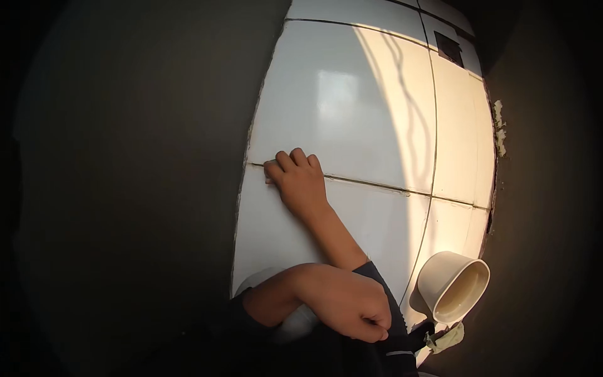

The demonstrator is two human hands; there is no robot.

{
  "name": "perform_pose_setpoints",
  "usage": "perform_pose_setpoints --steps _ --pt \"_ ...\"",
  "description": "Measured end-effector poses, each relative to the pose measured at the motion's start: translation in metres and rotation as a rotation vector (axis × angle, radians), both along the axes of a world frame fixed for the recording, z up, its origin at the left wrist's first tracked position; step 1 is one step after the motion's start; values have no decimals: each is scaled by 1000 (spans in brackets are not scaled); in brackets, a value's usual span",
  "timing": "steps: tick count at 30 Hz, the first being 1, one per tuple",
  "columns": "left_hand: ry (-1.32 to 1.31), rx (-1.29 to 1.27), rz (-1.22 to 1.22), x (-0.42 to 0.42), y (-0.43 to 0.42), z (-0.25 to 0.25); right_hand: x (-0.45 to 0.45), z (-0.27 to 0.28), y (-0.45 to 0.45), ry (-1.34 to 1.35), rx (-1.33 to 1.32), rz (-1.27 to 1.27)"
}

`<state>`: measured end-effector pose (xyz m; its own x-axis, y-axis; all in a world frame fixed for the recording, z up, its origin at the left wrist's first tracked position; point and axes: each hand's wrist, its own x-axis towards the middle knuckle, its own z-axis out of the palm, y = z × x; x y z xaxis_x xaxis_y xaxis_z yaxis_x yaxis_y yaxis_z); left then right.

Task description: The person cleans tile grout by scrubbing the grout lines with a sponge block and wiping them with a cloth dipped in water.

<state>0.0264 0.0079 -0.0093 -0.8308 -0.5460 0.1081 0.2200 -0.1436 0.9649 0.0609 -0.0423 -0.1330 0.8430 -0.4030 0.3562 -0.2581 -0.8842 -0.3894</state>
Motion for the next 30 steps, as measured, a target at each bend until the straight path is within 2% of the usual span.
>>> perform_pose_setpoints --steps 4,5,9,12,14,20,23,28,30 --pt "-8 22 12 -6 2 -1 -65 2 -31 77 -1 -86" --pt "5 27 3 -8 2 -2 -65 1 -31 21 -9 -82" --pt "-52 -19 -18 -5 -1 1 -17 -3 -7 -56 28 -22" --pt "8 -14 11 -2 0 -2 30 -7 15 -96 34 25" --pt "-7 -9 34 -1 0 -3 29 -5 15 -71 6 10" --pt "-54 83 -6 -1 0 2 -70 -1 -32 66 -21 -105" --pt "-51 4 -13 0 -2 2 -48 1 -20 29 -2 -63" --pt "-6 25 36 4 -1 -2 43 -6 22 -85 51 44" --pt "2 25 58 7 0 -2 40 -7 24 -85 2 -1"
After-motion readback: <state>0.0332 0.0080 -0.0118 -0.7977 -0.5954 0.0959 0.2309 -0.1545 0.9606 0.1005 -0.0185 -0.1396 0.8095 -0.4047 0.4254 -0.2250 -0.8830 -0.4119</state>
